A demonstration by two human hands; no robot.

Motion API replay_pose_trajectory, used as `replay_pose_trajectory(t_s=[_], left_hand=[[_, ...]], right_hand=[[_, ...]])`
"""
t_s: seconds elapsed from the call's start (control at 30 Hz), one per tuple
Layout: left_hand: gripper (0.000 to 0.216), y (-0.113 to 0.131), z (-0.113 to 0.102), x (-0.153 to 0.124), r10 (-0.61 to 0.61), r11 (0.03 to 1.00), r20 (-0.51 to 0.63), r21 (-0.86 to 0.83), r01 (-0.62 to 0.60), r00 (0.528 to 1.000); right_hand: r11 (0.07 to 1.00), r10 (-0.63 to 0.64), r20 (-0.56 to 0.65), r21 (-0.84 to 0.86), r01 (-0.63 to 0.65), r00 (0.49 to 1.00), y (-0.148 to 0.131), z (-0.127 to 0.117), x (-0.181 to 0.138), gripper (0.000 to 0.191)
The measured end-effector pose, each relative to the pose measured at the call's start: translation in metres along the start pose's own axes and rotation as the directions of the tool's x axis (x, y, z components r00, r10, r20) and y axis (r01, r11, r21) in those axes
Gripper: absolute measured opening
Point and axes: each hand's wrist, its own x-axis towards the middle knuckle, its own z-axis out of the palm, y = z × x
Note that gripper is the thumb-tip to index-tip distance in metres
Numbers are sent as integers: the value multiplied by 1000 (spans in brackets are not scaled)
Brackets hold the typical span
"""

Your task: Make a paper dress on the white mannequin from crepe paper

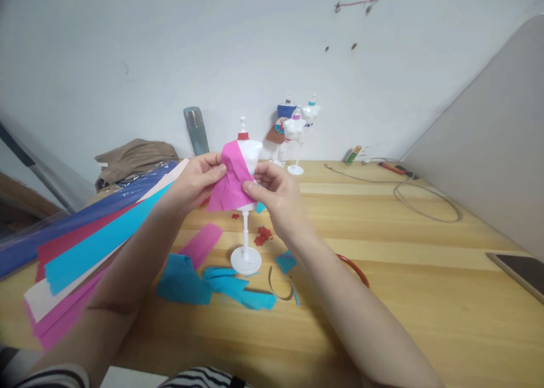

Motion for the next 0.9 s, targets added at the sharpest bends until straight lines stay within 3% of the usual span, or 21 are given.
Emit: replay_pose_trajectory(t_s=[0.27,0.4,0.57,0.7,0.8,0.9], left_hand=[[59,-10,-1,5,-77,994,34,-74,79,996],[60,-1,3,-1,-40,998,36,54,38,999],[57,22,13,-15,106,969,-63,231,-89,992],[56,29,17,-17,120,952,-89,293,-89,989],[59,26,11,-14,22,967,-81,256,-1,996],[63,21,3,-11,-203,938,-49,278,209,978]], right_hand=[[999,9,-11,34,-9,1000,-4,-4,1,26],[999,23,-21,36,-22,1000,-8,-7,2,29],[999,-19,-12,-26,19,1000,-2,-9,4,25],[997,-55,-15,-63,54,998,2,-9,4,23],[999,-43,-18,-19,42,999,1,-9,6,28],[997,-56,-21,50,57,998,0,-11,10,33]])
